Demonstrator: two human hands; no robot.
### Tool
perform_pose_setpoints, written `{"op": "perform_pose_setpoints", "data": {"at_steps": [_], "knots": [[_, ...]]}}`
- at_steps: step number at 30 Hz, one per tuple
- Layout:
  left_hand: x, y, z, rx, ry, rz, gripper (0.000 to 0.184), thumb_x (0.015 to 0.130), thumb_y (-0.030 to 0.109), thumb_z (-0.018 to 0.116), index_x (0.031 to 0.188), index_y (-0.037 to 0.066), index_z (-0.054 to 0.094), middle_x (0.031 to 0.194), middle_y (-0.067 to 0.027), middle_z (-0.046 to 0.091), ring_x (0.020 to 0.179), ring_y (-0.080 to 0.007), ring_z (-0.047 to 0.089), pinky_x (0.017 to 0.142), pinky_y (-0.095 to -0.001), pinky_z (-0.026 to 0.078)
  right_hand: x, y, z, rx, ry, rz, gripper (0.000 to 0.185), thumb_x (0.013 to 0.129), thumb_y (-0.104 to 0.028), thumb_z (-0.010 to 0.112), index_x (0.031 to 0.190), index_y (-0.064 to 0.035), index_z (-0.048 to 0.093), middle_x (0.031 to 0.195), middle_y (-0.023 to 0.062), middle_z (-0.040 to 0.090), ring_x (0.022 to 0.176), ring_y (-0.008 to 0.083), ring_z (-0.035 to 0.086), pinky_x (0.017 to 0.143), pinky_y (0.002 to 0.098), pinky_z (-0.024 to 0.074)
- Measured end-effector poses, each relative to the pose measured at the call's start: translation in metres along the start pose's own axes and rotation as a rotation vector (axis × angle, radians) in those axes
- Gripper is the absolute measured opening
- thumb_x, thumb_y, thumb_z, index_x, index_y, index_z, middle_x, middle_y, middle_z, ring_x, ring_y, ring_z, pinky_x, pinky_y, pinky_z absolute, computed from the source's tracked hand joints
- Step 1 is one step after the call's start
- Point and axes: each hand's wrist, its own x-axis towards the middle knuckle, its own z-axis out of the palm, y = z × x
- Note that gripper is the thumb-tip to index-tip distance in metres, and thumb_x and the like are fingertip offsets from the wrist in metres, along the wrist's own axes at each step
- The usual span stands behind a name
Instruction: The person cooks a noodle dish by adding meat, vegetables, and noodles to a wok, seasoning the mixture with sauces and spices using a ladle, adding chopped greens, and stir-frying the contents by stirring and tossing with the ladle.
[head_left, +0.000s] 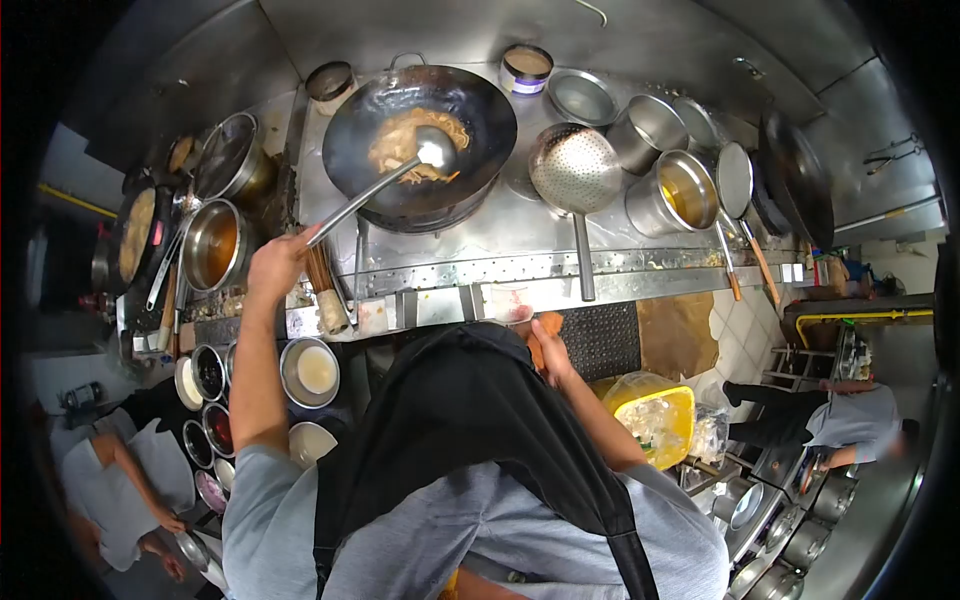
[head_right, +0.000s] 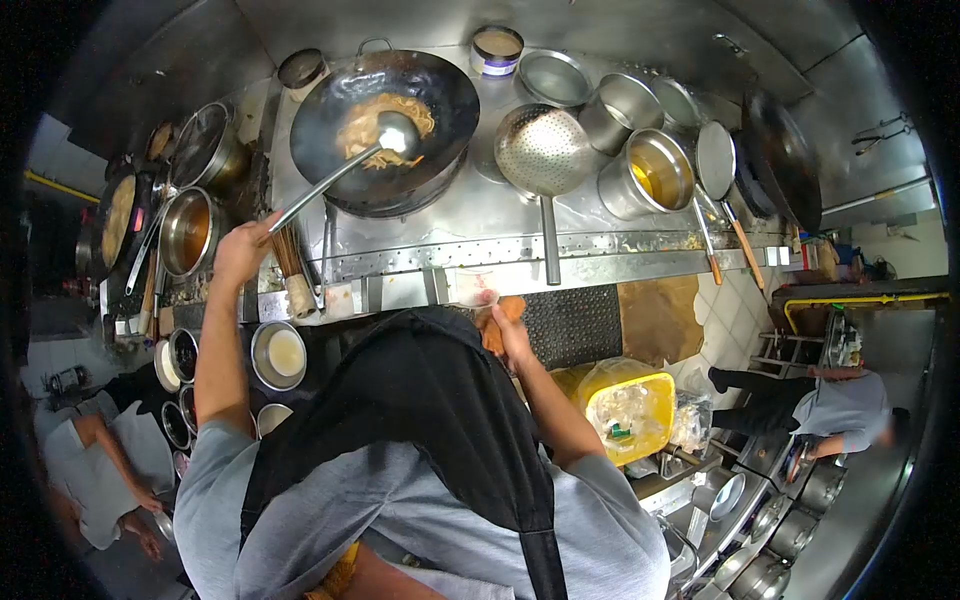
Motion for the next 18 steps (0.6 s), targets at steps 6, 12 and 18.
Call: {"op": "perform_pose_setpoints", "data": {"at_steps": [6,12,18], "knots": [[-0.003,0.015,0.029,-0.177,0.175,-0.104,0.053,0.087,0.013,0.061,0.139,0.025,0.059,0.104,-0.0184,0.071,0.092,-0.04,0.067,0.08,-0.0494,0.054,-0.011,0.008,-0.029,0.019,0.014,-0.031,0.046,0.099,-0.045,0.061,0.116,-0.0032,0.059,0.086,0.0054,0.068,0.067,0.0158,0.066,0.055,0.0285,0.052],[0.05,0.08,0.098,-0.341,0.148,-0.351,0.059,0.088,0.019,0.063,0.145,0.025,0.052,0.102,-0.0239,0.07,0.096,-0.0433,0.067,0.083,-0.0513,0.053,0.0,-0.005,-0.037,-0.096,-0.032,-0.18,0.046,0.099,-0.043,0.062,0.119,-0.0025,0.057,0.094,0.0061,0.068,0.074,0.0157,0.067,0.058,0.029,0.0536],[0.035,0.105,0.104,-0.276,-0.101,-0.414,0.066,0.089,0.017,0.068,0.151,0.018,0.045,0.112,-0.0193,0.07,0.104,-0.0378,0.066,0.09,-0.0473,0.051,0.005,0.012,-0.072,-0.115,-0.006,-0.263,0.053,0.098,-0.042,0.066,0.129,-0.0006,0.054,0.106,0.0075,0.068,0.092,0.0193,0.068,0.08,0.0337,0.0552]]}}
